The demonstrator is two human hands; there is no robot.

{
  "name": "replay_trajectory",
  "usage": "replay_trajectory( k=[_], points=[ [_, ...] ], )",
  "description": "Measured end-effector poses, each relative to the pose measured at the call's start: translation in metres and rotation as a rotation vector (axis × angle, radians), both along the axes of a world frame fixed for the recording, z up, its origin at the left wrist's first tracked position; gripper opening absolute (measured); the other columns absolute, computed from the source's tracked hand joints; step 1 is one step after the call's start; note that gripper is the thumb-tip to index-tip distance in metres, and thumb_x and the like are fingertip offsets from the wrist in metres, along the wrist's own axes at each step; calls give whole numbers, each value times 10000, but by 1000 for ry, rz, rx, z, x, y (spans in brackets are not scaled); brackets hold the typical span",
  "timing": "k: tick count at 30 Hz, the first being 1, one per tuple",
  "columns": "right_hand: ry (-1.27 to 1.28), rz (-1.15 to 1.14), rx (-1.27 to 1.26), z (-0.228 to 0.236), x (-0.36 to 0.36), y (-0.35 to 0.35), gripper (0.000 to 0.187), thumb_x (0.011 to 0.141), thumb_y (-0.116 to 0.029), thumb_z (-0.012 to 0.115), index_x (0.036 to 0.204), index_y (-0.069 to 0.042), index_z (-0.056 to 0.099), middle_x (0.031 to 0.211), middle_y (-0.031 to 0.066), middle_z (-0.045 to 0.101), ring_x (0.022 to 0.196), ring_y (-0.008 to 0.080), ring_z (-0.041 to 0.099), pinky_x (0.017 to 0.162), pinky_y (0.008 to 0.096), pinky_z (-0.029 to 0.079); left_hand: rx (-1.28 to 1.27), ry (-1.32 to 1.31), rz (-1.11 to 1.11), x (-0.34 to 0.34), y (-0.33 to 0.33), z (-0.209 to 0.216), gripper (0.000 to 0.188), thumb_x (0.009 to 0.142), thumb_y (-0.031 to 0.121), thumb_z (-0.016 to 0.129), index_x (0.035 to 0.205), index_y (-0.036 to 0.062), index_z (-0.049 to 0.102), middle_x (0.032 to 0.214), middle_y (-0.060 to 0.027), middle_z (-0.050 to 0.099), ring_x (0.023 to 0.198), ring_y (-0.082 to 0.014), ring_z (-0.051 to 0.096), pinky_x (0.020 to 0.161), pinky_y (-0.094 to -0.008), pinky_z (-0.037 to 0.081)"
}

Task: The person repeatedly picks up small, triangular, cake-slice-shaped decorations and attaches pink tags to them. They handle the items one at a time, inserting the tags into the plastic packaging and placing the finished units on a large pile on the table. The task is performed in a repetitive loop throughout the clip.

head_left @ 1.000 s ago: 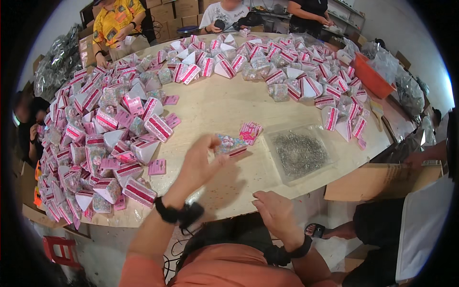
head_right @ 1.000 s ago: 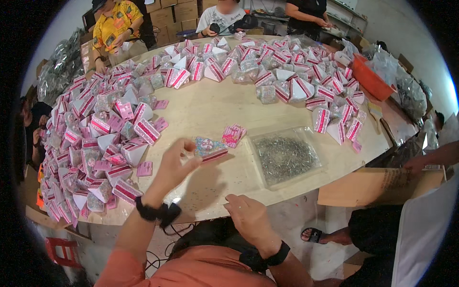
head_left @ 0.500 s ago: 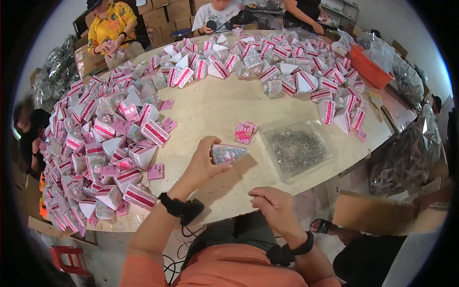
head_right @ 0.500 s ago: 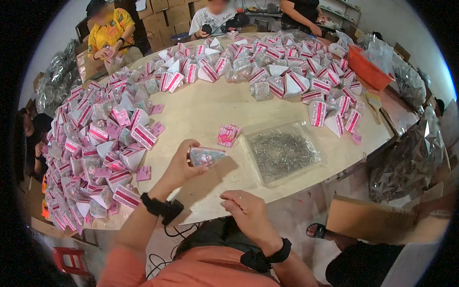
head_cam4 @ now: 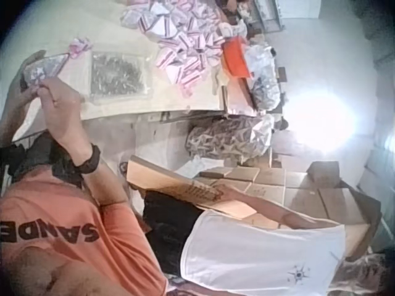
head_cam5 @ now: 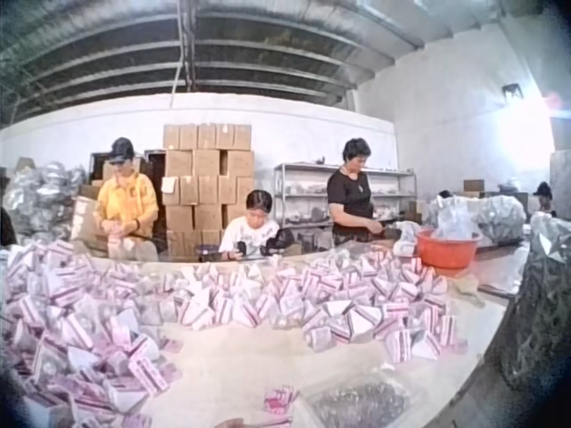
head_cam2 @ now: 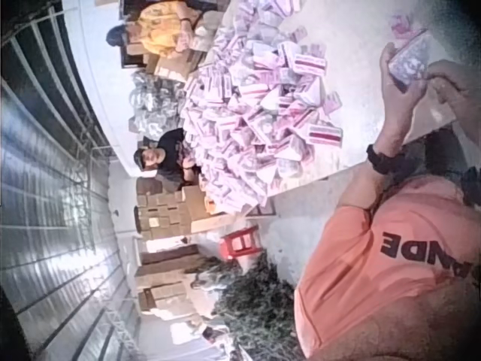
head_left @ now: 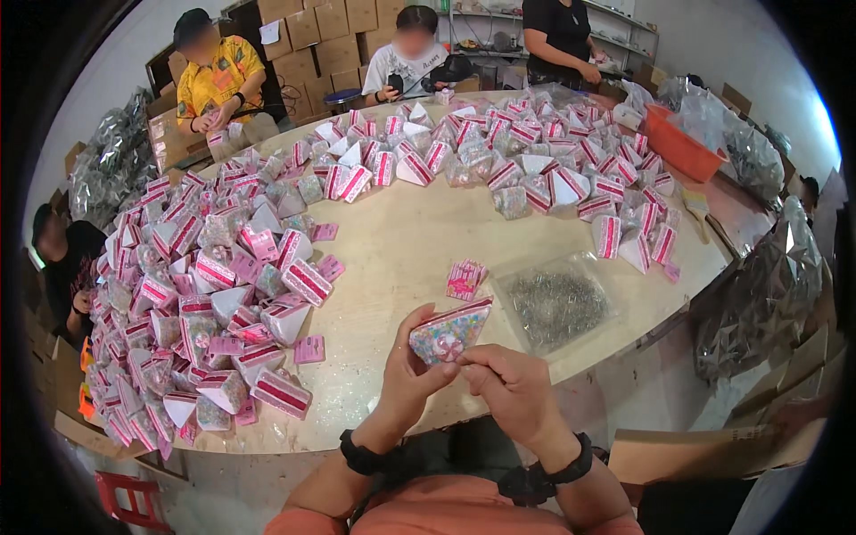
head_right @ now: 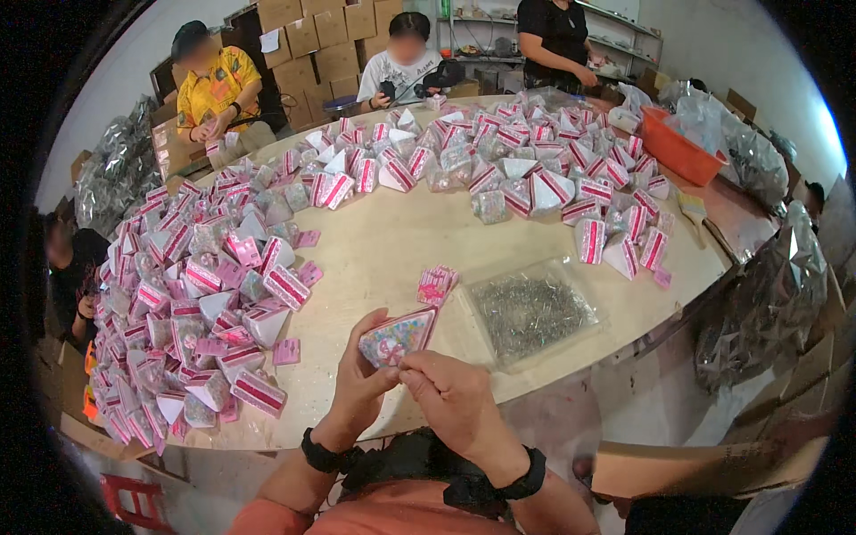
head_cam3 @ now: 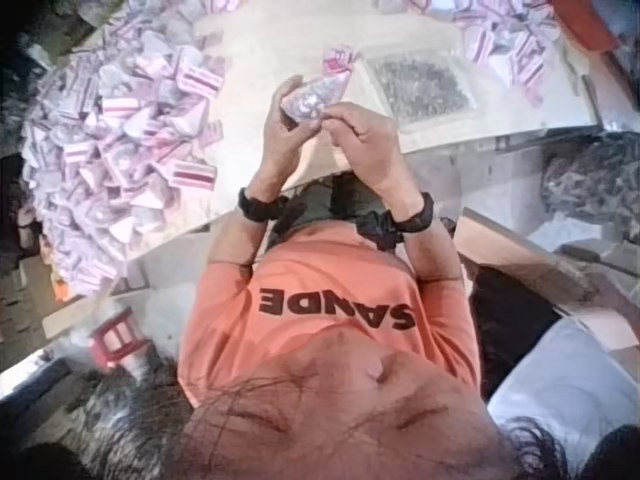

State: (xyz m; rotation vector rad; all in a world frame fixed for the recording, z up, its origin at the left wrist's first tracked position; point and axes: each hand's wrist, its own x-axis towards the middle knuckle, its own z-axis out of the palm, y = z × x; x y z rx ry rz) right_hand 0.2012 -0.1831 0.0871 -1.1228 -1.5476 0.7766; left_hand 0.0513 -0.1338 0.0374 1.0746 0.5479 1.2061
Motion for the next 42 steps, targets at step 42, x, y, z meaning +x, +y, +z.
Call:
replay_trajectory(
  k=[42],
  points=[
    [-152,-53,-52,17,2,-3,151,854,-63,578,955,16,657,680,74,616,585,94,563,536,247,445,450,268,366,-5,-3,-4,666,760,-40,617,1347,-12,304,1287,-123,352,1207,-227,413,1010,-358,391]
  ],
)
